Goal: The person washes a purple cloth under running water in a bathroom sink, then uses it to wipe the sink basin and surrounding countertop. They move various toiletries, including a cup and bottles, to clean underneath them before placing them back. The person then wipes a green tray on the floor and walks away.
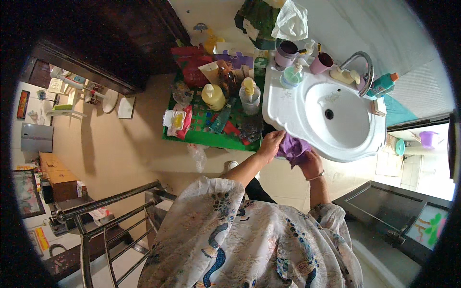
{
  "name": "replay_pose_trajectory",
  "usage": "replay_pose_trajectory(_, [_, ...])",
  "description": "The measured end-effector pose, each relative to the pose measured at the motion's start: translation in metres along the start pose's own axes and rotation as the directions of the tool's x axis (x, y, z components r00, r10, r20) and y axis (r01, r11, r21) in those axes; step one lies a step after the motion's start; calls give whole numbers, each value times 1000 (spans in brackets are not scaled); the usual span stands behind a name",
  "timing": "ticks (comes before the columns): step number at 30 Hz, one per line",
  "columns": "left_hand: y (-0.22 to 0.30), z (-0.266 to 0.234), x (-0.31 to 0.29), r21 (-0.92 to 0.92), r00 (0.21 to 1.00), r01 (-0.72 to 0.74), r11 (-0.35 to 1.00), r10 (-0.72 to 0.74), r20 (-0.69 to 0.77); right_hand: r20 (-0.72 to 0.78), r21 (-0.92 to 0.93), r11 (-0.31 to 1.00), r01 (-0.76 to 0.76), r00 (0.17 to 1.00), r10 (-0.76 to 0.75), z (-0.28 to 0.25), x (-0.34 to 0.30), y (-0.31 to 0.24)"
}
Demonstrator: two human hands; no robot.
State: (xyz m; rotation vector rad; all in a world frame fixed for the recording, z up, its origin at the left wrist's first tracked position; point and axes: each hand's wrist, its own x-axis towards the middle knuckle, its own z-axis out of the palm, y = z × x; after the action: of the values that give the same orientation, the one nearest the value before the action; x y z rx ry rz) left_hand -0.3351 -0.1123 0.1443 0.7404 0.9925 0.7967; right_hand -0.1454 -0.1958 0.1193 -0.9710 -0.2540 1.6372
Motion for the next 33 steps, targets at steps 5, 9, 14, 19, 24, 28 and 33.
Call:
replay_pose_trajectory(5, [4, 8, 5, 309, 994, -111, 945, 111, 18, 33, 66, 998, -15, 999, 13, 28, -5, 0])
replay_pose_trajectory(9, [55, 24, 1, 279, 986, -159, 947, 140, 87, 61, 3, 994, 109, 992, -109, 11, 11, -31])
replay_pose_trajectory(14, [1, -22, 37, 448, 938, -315, 836, 348, 10, -79, -851, 462, 249, 810, -581, 8, 67, -33])
replay_pose_trajectory(19, [-25, -80, 14, 984, 930, -68, 167, 367, 2, 329, -940, -197, 278, 890, -315, 21, 101, -5])
replay_pose_trajectory(24, [-39, -122, 17, 997, 908, 12, 75, 416, -43, 207, -910, -401, 100, 950, -232, 57, 83, 6])
replay_pose_trajectory(28, [-57, -152, 38, 979, 924, 2, 203, 375, -79, 227, -890, -443, 112, 950, -216, 54, 84, 2])
replay_pose_trajectory(33, [-54, -191, -22, 704, 762, -85, 705, 501, -410, 219, -891, -448, 79, 938, -270, 53, 84, 7])
